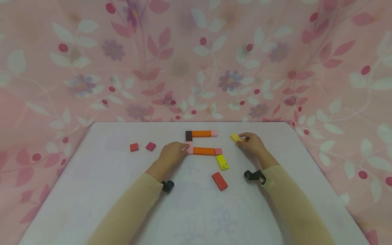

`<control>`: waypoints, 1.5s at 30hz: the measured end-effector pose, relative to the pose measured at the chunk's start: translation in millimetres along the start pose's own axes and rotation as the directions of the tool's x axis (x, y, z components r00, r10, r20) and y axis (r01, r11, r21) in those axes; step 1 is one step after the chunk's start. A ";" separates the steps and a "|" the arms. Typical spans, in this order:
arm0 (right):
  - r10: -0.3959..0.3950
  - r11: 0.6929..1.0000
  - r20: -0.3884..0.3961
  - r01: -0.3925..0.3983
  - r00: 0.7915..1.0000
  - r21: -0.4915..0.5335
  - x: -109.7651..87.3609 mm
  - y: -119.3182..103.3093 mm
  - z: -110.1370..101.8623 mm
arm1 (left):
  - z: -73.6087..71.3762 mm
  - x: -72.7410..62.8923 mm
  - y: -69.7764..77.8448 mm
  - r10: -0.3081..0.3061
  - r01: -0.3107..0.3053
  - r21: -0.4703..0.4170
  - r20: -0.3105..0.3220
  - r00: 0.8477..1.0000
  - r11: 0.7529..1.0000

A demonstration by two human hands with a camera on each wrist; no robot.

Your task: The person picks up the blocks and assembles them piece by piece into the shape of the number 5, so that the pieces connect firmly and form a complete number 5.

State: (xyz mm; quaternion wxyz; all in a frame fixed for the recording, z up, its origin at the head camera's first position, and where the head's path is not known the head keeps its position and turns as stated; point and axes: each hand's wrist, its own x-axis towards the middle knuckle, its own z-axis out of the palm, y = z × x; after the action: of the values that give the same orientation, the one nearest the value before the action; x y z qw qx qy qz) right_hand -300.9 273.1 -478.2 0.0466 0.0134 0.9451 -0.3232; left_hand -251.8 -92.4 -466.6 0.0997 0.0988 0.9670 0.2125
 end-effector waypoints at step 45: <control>-0.006 1.000 0.036 0.006 0.999 -0.005 -9.1 3.6 -3.0 | 18.5 -16.3 52.4 0.318 -0.282 -0.199 0.185 0.930 0.939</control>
State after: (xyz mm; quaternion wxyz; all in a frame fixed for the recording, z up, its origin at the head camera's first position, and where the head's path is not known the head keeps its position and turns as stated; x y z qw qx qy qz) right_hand -291.9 277.8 -477.2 0.0627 0.0045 0.9449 -0.3212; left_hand -224.0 -42.3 -458.1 0.1775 0.2592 0.9024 0.2948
